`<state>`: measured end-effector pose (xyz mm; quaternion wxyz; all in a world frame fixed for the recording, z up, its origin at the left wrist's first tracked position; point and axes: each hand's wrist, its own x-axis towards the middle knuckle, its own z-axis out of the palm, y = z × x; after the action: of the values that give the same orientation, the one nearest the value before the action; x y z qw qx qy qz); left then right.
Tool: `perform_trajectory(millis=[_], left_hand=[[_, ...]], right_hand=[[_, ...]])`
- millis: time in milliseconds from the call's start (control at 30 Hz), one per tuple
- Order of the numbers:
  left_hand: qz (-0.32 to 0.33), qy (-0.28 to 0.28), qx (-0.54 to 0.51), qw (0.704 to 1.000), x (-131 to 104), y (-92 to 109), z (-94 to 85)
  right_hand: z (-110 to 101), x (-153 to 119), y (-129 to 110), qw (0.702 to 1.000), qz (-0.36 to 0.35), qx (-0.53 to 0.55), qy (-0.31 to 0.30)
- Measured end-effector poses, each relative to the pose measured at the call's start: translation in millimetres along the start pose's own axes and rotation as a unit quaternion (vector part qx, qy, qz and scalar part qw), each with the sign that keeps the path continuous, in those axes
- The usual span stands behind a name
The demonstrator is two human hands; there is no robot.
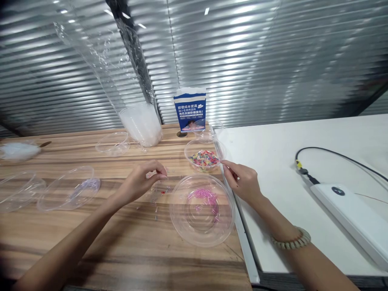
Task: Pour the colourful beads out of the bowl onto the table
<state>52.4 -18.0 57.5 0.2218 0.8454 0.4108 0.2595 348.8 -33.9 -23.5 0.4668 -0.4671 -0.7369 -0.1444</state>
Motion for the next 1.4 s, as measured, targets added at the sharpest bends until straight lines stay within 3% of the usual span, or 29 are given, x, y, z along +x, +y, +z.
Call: perform_trajectory(millis=[100,167,233,300,367,500,633,867,967,1100,1233,1300,1400], left_hand=[[0.090,-0.004,-0.013,0.996,13.0,39.5,-11.5],[0.106,-0.031,0.032,0.993,20.7,45.9,-16.7],[0.049,-0.048,0.110,0.992,27.2,31.7,-19.5],[-0.056,-0.054,0.175,0.981,32.8,4.2,-19.2],[-0.111,-0.058,0.191,0.973,37.1,-25.1,-15.0],[-0.090,-0.092,0.182,0.975,40.0,-60.7,0.1],[-0.073,-0.102,0.199,0.972,40.6,-67.6,10.2],[-0.083,-0.117,0.219,0.965,48.2,-76.3,12.8],[-0.078,-0.104,0.194,0.972,48.8,-63.3,7.0],[-0.029,0.002,0.058,0.998,43.2,-2.9,-9.3],[0.057,-0.066,-0.005,0.996,37.3,54.3,-17.1],[0.056,-0.093,-0.024,0.994,36.0,60.5,-13.1],[0.030,-0.118,-0.042,0.992,35.4,49.3,-4.1]], right_hand=[[-0.2,0.4,-0.4,1.000,0.007,-0.001,0.001],[-1.0,1.4,-0.3,1.000,0.012,-0.004,0.004],[-1.8,2.6,0.1,1.000,0.014,-0.006,0.012],[-2.1,3.4,0.6,1.000,0.009,-0.006,0.015],[-1.7,3.5,1.3,1.000,0.003,-0.006,0.016],[0.2,2.8,2.5,1.000,-0.003,-0.007,0.023],[1.0,3.3,2.7,1.000,-0.007,-0.003,0.027],[2.0,2.9,3.4,1.000,-0.003,0.002,0.024],[2.9,2.3,4.5,1.000,0.009,0.012,0.018],[2.1,3.1,4.2,0.999,0.031,0.007,0.010],[0.1,4.2,2.6,0.999,0.046,-0.002,0.005],[-0.2,4.3,2.8,0.999,0.043,-0.003,0.006],[-0.1,4.1,4.1,0.999,0.025,-0.003,0.019]])
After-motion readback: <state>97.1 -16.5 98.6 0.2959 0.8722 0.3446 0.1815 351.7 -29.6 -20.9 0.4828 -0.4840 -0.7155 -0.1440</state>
